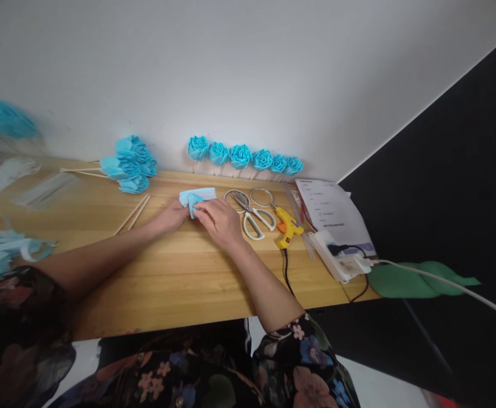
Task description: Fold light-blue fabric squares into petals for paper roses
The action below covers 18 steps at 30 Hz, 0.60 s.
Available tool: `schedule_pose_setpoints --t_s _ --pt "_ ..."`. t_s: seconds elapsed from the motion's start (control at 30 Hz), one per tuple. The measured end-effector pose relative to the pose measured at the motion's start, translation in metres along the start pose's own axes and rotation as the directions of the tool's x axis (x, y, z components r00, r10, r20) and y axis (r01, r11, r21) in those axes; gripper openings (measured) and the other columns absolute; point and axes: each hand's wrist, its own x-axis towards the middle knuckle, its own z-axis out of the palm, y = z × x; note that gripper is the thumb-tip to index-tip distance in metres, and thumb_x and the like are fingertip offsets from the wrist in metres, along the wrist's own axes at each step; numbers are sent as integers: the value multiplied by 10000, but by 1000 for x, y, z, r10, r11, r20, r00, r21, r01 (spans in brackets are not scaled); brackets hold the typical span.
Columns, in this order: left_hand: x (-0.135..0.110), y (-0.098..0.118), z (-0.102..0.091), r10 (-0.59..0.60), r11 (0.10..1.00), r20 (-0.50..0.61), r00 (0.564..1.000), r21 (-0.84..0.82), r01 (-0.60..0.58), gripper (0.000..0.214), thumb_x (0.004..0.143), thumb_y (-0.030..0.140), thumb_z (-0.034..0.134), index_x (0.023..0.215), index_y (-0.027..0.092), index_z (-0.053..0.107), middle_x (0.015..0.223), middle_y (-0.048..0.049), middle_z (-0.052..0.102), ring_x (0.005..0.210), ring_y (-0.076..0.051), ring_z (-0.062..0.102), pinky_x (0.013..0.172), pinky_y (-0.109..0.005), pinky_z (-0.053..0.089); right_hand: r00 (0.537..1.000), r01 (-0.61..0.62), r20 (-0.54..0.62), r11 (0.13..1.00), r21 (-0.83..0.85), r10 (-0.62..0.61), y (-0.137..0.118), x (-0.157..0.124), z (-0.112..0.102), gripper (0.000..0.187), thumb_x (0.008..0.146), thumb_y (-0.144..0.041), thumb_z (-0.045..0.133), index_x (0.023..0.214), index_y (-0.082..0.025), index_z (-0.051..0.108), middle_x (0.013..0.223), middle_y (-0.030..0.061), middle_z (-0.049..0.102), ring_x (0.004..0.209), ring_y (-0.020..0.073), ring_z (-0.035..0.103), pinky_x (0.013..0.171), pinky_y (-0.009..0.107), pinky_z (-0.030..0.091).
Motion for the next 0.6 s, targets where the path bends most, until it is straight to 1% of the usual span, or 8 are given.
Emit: schedule_pose_setpoints --t_s 0.03,0.1,0.17,0.27,0.37,0.43,0.53,0.6 --pt "0 0 0 -12 1000 0 1000 10 12 325 832 482 631 829 162 690 847 -37 722 888 -203 622 915 -357 492 999 -43 -3 998 43 43 0 -1 0 201 990 -374 552 984 -233 695 877 39 737 851 196 667 796 346 500" --pt "-1 0 1 -35 999 1 999 10 35 335 843 489 628 839 161 692 823 -34 716 855 -196 624 877 -345 502 983 -169 -42 970 173 178 0 -3 1 210 1001 -400 510 982 -244 650 831 17 722 775 178 672 730 330 515" --pt "-1 -1 2 -53 998 1 999 -18 53 353 848 500 633 853 152 691 809 -38 709 805 -185 628 830 -329 509 938 -284 -101 902 324 332 2 -5 4 186 989 -415 516 1036 -253 595 802 0 707 713 168 672 671 314 529" --pt "-1 0 3 -54 996 48 997 -71 57 415 838 549 644 848 136 686 785 -52 705 719 -172 633 758 -318 521 863 -340 -180 806 484 472 5 -3 10 270 937 -391 589 1162 -257 524 758 -23 679 667 164 665 648 308 537" --pt "-2 4 4 -14 996 103 995 -83 23 450 840 585 643 813 137 682 769 -63 712 703 -175 645 734 -313 531 818 -372 -186 748 550 544 6 1 14 342 888 -361 640 1185 -253 510 681 -59 629 579 150 627 610 297 521" --pt "-2 8 4 -5 997 90 996 -75 12 442 842 580 653 794 142 678 763 -64 718 711 -177 653 728 -306 535 802 -409 -172 734 542 573 6 2 14 299 858 -375 669 1100 -248 546 659 -67 611 541 143 597 579 289 505" --pt "-3 10 5 -35 997 92 995 -69 42 432 848 569 658 815 139 679 757 -69 729 717 -183 668 733 -306 542 801 -422 -217 783 457 558 6 1 12 206 843 -411 684 877 -234 584 672 -47 603 589 139 577 593 283 489" --pt "-4 9 4 -49 996 116 992 -69 58 434 861 566 642 829 135 679 755 -76 735 725 -189 681 747 -313 548 817 -396 -278 842 365 505 6 1 9 219 858 -402 672 764 -224 585 679 -34 588 627 135 549 619 279 471"
